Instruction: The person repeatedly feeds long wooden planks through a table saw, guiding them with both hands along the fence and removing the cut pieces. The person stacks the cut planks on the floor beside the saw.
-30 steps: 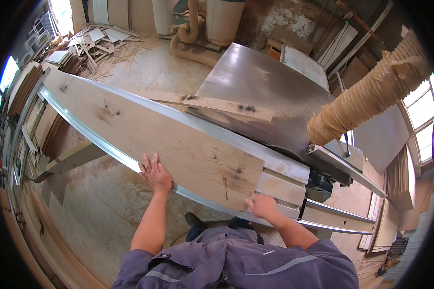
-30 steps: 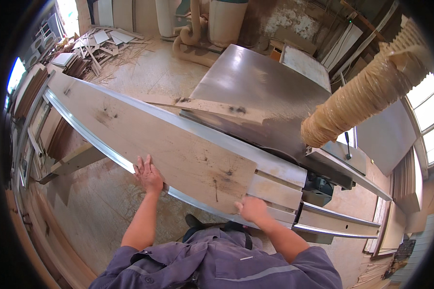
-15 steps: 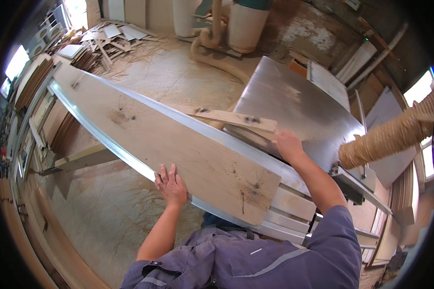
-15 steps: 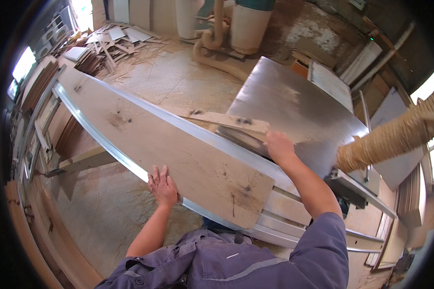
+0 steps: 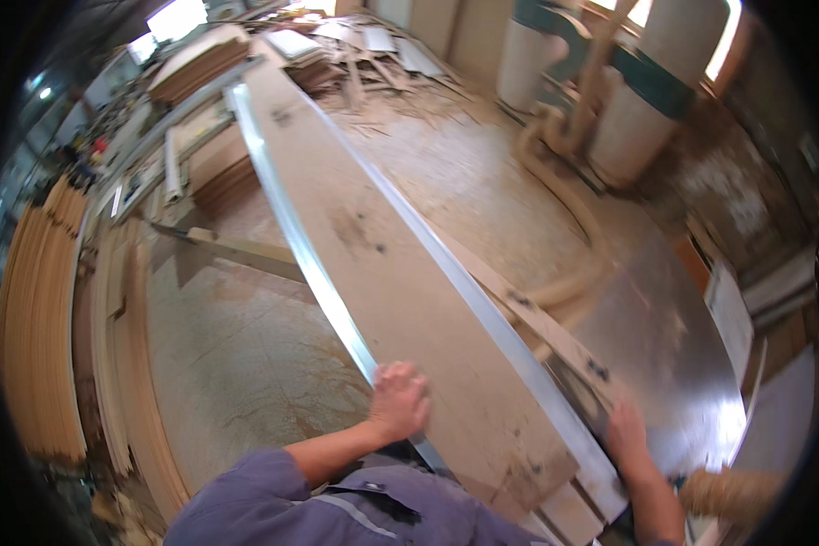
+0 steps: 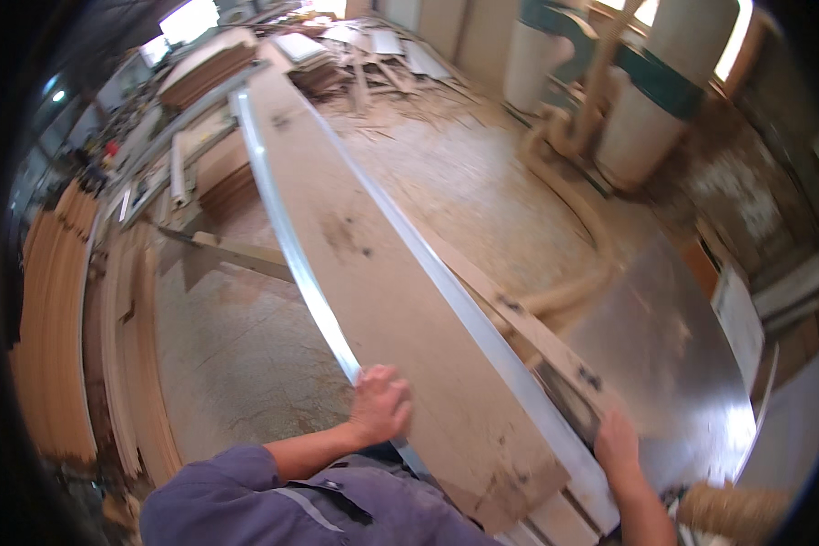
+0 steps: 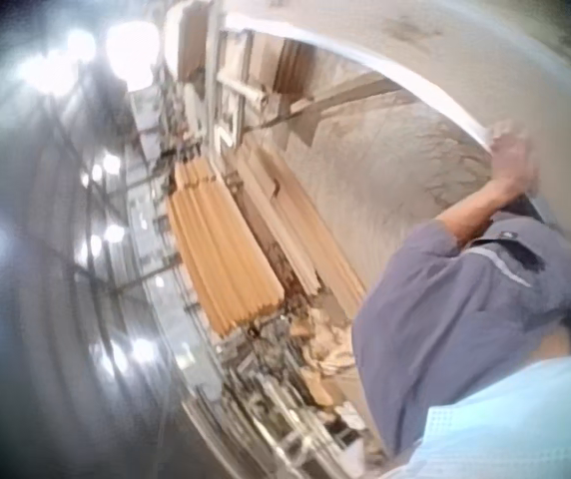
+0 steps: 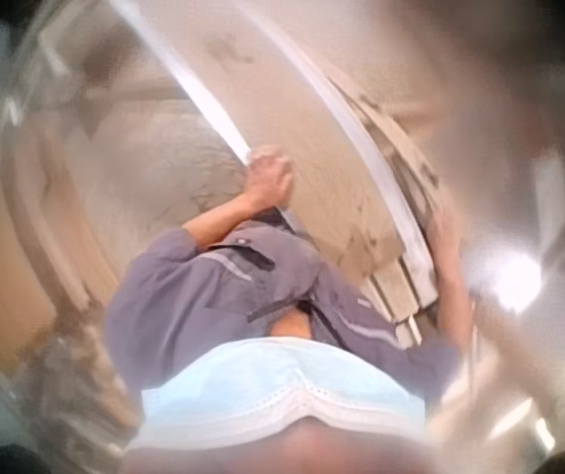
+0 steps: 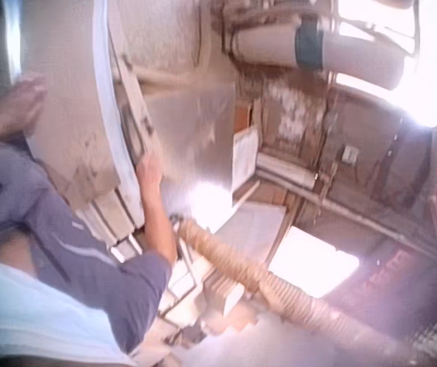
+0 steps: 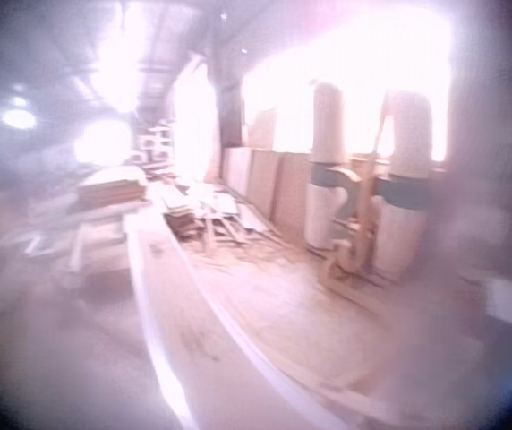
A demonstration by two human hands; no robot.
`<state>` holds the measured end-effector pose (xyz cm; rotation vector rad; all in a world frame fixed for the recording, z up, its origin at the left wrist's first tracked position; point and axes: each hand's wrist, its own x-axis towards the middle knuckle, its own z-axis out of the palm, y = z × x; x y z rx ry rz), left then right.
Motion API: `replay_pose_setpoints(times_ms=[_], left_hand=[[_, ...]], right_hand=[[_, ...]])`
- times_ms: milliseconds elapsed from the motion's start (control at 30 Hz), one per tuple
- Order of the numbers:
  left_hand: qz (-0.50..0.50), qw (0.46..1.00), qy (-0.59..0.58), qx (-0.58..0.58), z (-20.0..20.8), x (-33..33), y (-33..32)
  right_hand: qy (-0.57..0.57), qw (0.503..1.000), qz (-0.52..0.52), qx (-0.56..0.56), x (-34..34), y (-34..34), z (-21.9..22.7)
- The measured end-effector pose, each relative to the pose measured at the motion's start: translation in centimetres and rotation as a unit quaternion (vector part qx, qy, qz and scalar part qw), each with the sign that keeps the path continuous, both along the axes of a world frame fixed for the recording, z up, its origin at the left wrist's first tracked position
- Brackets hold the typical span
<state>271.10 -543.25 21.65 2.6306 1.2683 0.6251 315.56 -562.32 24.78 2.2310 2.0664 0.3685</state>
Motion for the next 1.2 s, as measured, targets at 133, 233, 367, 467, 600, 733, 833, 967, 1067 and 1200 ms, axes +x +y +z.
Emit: replay_pose_setpoints(times_ms=[133, 233, 367, 467, 600, 733, 833, 967, 1067, 1200], left_hand=[[-0.177, 0.964, -0.198, 0.006, 0.5, 9.4, 6.8], [-0.291, 0.944, -0.147, -0.052, 2.5, 18.2, 11.3], [-0.317, 0.943, -0.019, -0.105, 3.2, 23.8, 13.5], [-0.333, 0.927, 0.064, -0.158, 0.9, 26.4, 13.8], [-0.336, 0.928, 0.072, -0.146, 0.4, 28.1, 13.1], [-0.338, 0.93, 0.091, -0.112, -1.3, 30.5, 13.8], [-0.346, 0.927, 0.096, -0.112, -2.2, 31.5, 13.9], [-0.362, 0.923, 0.091, -0.094, 1.1, 31.0, 14.6], [-0.353, 0.933, -0.006, -0.076, 4.4, 30.1, 16.3], [-0.187, 0.921, -0.338, -0.057, 9.7, 25.3, 18.8]], right_hand=[[-0.037, 0.998, -0.047, -0.023, 2.9, -2.3, -2.9], [-0.019, 0.992, -0.088, -0.09, 4.6, -3.1, -3.0], [-0.01, 0.984, -0.099, -0.148, 3.8, -1.4, -0.5], [0.008, 0.975, -0.115, -0.191, 4.2, -0.5, 0.6], [0.056, 0.946, -0.183, -0.263, 5.6, -1.2, 2.4], [0.072, 0.937, -0.179, -0.291, 6.7, 0.9, 4.5], [-0.037, 0.995, 0.049, -0.073, 1.7, 5.0, 8.8], [0.029, 0.977, -0.105, -0.183, -2.0, 8.0, 11.7], [0.086, 0.949, -0.201, -0.225, -0.6, 10.7, 15.7], [0.106, 0.954, -0.161, -0.231, 1.9, 9.9, 25.7]])
